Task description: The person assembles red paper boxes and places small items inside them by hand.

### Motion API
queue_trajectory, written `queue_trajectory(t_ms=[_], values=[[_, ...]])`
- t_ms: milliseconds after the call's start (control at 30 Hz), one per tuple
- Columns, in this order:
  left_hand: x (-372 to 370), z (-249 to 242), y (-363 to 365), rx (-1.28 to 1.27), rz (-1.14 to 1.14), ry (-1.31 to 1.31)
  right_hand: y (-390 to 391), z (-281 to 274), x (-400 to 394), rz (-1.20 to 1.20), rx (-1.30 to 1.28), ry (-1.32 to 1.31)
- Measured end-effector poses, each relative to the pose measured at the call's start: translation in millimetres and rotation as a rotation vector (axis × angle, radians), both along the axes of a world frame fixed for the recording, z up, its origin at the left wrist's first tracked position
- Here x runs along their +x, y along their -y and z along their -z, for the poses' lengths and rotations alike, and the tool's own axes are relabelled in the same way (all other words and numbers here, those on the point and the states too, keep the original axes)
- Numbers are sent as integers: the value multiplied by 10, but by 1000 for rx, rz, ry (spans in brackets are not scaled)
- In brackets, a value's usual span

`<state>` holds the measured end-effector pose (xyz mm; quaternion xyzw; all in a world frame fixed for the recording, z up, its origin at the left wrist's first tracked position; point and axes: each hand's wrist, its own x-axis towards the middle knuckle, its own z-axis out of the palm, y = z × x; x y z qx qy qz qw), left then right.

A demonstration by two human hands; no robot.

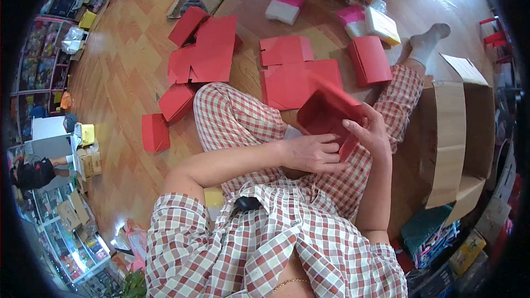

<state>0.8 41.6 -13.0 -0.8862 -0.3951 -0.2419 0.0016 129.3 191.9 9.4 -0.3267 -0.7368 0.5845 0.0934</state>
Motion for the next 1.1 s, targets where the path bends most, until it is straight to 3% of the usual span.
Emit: queue_trajectory(t_ms=[133, 167, 233, 300, 367, 400, 500, 567, 700, 767, 867, 1000, 1067, 1100], values=[[-146, 36, -179, -16, 23, -15, -103, 281, -204, 88, 113, -40], [-31, -374, -10, -28, 36, -2, 52, -8, -65, 151, 212, -70], [-114, -594, 1, -104, 45, 28, 134, 136, 68, 238, 113, -55], [-378, -749, -114, 129, -145, 229, 180, 268, 215, 474, -141, -393], [-820, -809, -313, 237, -374, 284, 147, 359, 401, 507, -215, -367], [-1138, -805, -445, 110, -581, 345, 96, 335, 418, 539, -250, -392], [-1960, -397, -747, -222, -1074, 68, 184, 172, 397, 566, -265, -395], [-2478, 75, -911, -309, -1116, -82, 245, 97, 332, 609, -238, -356], [-2744, 279, -1072, -554, -1095, -287, 420, 36, 285, 643, -307, -304], [-2672, 615, -1204, -635, -1192, 308, 414, 127, 401, 610, -327, -208], [-2389, 439, -1269, -676, -1405, 353, 525, -43, 268, 639, -296, -265], [-2222, 364, -1178, -717, -1460, 329, 499, 0, 338, 593, -364, -301], [-2229, 401, -1031, -604, -1391, 622, 509, 69, 363, 596, -329, -297], [-2180, 214, -915, -601, -1393, 611, 521, 72, 336, 613, -298, -294]])
